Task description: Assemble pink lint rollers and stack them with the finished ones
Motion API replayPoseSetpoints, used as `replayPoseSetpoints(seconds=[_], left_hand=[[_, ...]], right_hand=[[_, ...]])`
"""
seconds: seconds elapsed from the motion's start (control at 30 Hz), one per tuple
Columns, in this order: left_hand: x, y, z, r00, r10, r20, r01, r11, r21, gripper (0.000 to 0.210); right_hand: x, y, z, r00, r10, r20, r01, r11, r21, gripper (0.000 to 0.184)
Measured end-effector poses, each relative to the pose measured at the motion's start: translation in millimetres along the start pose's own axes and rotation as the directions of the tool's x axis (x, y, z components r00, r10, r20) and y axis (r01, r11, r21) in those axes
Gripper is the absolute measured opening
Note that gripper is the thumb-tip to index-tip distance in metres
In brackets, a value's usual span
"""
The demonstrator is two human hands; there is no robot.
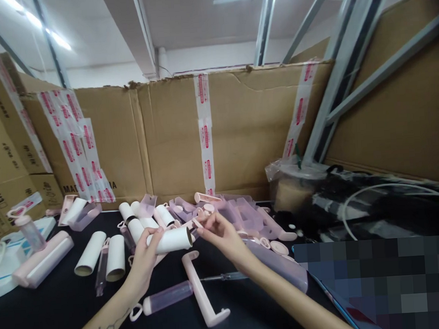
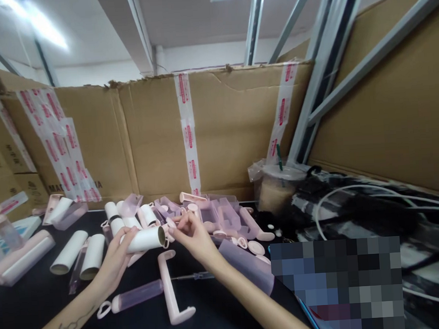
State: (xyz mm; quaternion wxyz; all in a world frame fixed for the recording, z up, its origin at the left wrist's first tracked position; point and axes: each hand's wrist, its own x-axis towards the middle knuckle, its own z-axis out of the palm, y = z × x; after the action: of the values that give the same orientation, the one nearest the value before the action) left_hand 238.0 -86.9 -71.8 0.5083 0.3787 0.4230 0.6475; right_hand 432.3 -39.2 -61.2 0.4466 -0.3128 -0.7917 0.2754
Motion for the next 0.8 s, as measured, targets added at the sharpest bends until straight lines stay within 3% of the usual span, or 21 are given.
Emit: replayPoseSetpoints(seconds=[0.07,0.17,0.4,0.6,0.8], left_hand=[[-0.1,-2.6,-0.4,1.0,-0.007,-0.002,0.006,1.0,-0.024,0.031],[0.4,-5.9,-1.2,1.0,-0.021,0.006,0.021,0.999,-0.044,0.031],[3.7,-3.6,-4.0,1.0,0.015,-0.018,-0.015,1.0,-0.009,0.031],[3.2,0.7,-2.1,1.0,-0.004,0.017,0.004,1.0,-0.004,0.032],[6.2,-6.0,-3.7,1.0,-0.014,-0.007,0.015,0.998,0.058,0.036]], right_hand=[[-3.9,-4.0,8.8,0.998,0.052,0.022,-0.056,0.938,0.343,0.025],[-7.7,-5.8,16.8,0.993,0.101,0.061,-0.117,0.904,0.412,0.031],[-15.3,-9.6,16.2,0.999,0.033,0.01,-0.033,0.998,0.054,0.019],[-14.4,-18.8,10.7,1.0,-0.005,0.011,0.004,0.999,0.05,0.014],[-14.7,-21.1,1.9,0.981,-0.114,0.159,0.159,0.939,-0.306,0.02]])
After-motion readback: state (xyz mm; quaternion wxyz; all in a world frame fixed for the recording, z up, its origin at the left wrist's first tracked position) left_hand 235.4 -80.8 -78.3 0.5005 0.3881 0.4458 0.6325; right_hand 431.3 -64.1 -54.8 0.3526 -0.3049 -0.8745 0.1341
